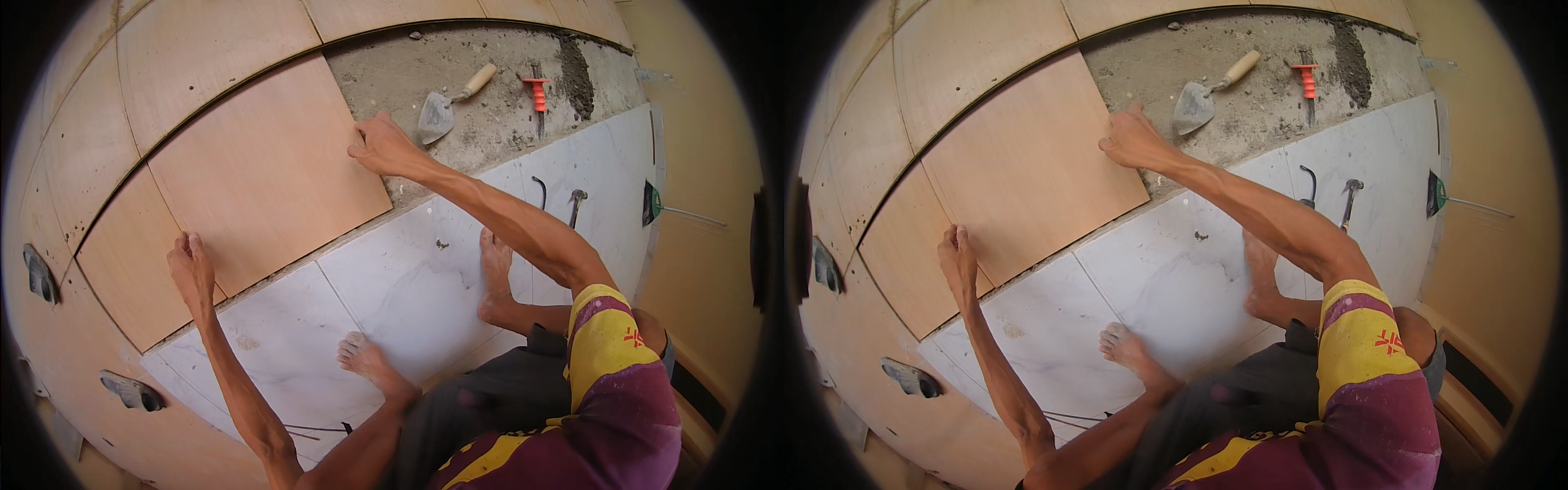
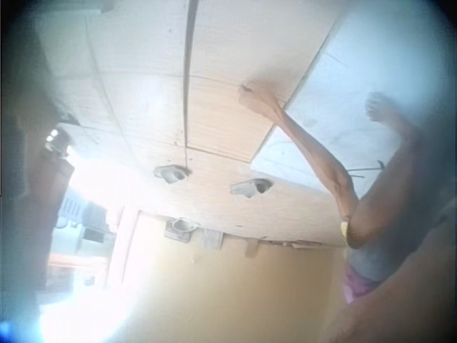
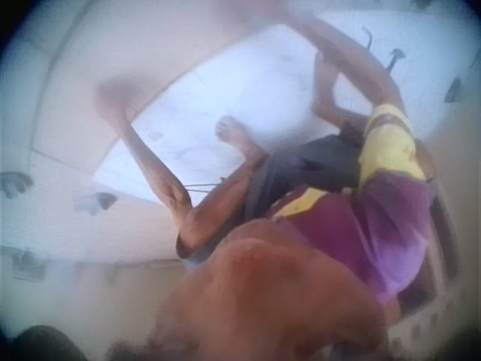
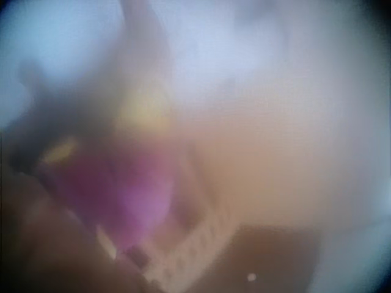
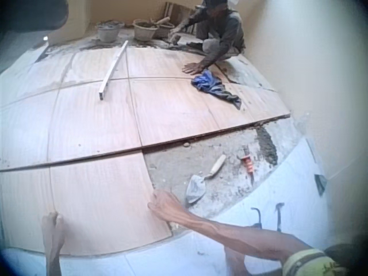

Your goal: The person mixes cement with a hoe, carries a bucket of mortar, and installs floor tiles. They use a hammer and a red tile leveling tool to secure the tiles into place.

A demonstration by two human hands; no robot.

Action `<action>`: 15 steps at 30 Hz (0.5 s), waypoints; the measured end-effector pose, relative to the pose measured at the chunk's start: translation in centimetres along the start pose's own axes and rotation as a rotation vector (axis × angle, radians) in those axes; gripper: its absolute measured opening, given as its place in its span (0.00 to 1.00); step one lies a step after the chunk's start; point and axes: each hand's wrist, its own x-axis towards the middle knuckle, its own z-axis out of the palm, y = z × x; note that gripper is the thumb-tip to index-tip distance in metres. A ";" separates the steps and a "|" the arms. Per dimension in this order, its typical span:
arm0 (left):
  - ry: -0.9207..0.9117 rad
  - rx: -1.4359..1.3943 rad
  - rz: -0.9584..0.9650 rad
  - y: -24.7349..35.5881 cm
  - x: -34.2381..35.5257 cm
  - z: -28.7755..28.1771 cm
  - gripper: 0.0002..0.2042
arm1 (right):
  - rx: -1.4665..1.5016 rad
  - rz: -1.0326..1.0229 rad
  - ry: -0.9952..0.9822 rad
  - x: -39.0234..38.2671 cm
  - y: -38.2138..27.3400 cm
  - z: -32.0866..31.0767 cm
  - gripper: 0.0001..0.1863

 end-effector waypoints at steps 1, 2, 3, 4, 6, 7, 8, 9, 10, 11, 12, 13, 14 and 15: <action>0.020 0.039 0.006 0.0 0.1 0.3 0.26 | -0.029 -0.004 -0.176 0.9 0.8 -1.6 0.19; 0.050 0.096 0.002 -0.4 -0.2 -0.3 0.26 | -0.039 -0.023 -0.362 2.4 0.0 -4.8 0.18; 0.117 0.110 0.030 0.0 -0.6 0.0 0.26 | -0.051 -0.043 -0.543 3.0 -0.3 -7.9 0.17; 0.169 0.105 0.067 1.2 -1.0 1.1 0.25 | -0.262 -0.187 -0.570 2.1 0.0 -11.3 0.17; 0.176 0.052 0.128 3.0 -2.5 2.4 0.25 | -0.651 -0.531 -0.559 -1.3 5.0 -16.2 0.21; 0.168 0.036 0.129 2.5 -2.9 1.0 0.25 | -0.702 -0.600 -0.572 -3.6 6.2 -16.8 0.22; 0.165 0.009 0.136 2.7 -3.4 -0.3 0.24 | -0.740 -0.570 -0.687 -5.9 8.0 -17.1 0.24; 0.096 -0.035 0.130 3.2 -4.5 -0.9 0.24 | -0.725 -0.449 -0.818 -9.1 10.0 -17.8 0.27; 0.022 -0.102 0.140 4.6 -5.5 -0.6 0.24 | -0.728 -0.296 -0.962 -12.7 12.8 -19.2 0.32; -0.043 -0.171 0.155 6.1 -6.3 -0.8 0.24 | -0.631 -0.109 -1.046 -16.1 15.6 -20.6 0.39; -0.107 -0.162 0.139 7.4 -7.3 -1.3 0.23 | -0.577 0.026 -0.988 -18.6 17.9 -20.9 0.42; -0.178 -0.172 0.130 8.9 -8.2 -1.3 0.23 | -0.537 0.173 -0.920 -21.0 19.5 -21.6 0.45; -0.221 -0.156 0.119 10.2 -9.2 -2.4 0.22 | -0.476 0.227 -0.719 -22.8 20.6 -20.7 0.47; -0.242 -0.133 0.122 10.8 -10.0 -3.4 0.21 | -0.388 0.272 -0.527 -24.2 21.6 -19.2 0.49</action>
